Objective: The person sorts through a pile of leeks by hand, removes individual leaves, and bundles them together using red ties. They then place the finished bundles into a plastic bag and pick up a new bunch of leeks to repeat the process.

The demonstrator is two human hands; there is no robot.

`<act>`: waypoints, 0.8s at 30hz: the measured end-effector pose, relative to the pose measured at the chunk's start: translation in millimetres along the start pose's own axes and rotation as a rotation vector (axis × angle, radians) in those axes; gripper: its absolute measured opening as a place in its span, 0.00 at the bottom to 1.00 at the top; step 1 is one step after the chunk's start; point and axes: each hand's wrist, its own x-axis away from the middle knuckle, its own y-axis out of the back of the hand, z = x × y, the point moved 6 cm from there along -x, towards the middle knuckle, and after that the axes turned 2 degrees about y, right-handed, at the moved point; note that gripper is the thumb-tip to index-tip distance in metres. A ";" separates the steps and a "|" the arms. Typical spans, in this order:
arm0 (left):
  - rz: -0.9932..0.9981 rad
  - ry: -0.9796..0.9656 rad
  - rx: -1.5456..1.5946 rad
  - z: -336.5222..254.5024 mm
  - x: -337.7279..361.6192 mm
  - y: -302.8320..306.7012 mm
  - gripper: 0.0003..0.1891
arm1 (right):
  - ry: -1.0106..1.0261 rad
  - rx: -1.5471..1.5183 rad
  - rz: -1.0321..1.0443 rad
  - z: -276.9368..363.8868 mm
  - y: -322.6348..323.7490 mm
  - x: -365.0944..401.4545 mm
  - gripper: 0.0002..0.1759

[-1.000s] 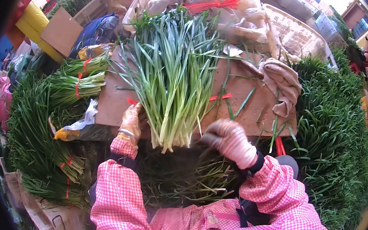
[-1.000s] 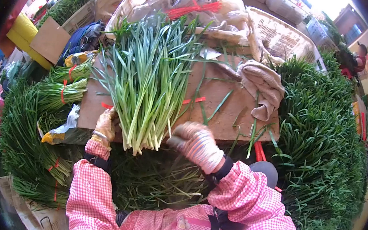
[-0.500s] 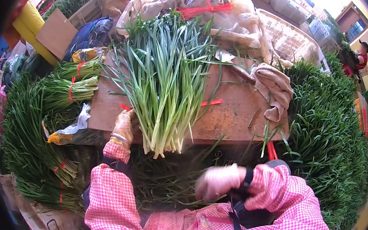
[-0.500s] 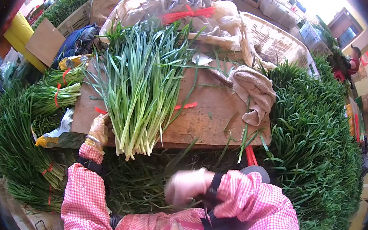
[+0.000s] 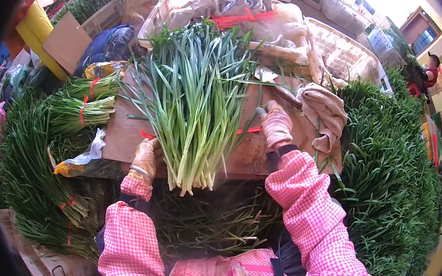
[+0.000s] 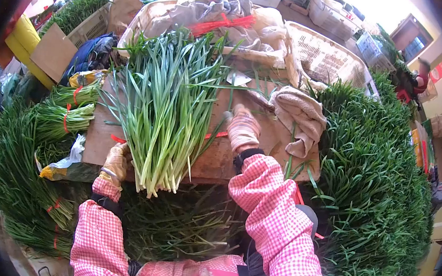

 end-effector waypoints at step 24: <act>-0.067 -0.026 0.039 -9.0 13.2 -3.8 0.11 | 0.410 0.311 0.076 18.7 2.3 34.3 0.15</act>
